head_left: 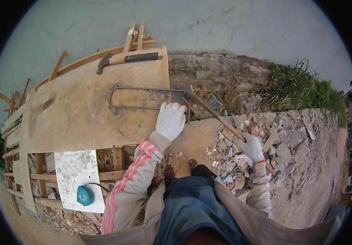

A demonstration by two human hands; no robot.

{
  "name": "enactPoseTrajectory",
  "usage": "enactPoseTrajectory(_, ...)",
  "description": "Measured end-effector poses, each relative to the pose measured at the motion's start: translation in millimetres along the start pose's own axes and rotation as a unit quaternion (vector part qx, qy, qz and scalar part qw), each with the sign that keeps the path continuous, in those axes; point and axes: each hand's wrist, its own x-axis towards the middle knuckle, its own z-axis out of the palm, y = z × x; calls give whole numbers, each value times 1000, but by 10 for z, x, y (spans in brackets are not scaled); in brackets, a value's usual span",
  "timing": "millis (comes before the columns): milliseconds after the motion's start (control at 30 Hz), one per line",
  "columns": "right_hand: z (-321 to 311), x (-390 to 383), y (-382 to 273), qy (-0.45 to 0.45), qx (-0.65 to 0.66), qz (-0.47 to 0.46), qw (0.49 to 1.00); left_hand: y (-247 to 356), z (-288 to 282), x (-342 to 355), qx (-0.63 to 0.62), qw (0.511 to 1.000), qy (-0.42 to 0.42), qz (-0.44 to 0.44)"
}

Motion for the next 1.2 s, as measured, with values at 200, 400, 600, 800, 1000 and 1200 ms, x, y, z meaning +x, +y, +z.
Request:
enactPoseTrajectory(200,417,-4,46,2,146,-43,988,-6,-38,-95,-12,999,19,37)
enactPoseTrajectory(400,662,-108,-57,0,90,-28,995,-5,-48,-146,-9,999,17,47)
enactPoseTrajectory(600,461,-299,-198,25,118,-4,993,-89,86,61,79,997,-3,25)
enactPoseTrajectory(800,343,-364,-251,39,91,4,995,-132,85,60,8,999,24,37)
enactPoseTrajectory(1000,326,-324,-95,38,80,8,996,-6,-37,12,23,999,37,12)
enactPoseTrajectory(1200,141,-252,-89,67,-29,-37,997,230,-21,93,118,992,-2,-42)
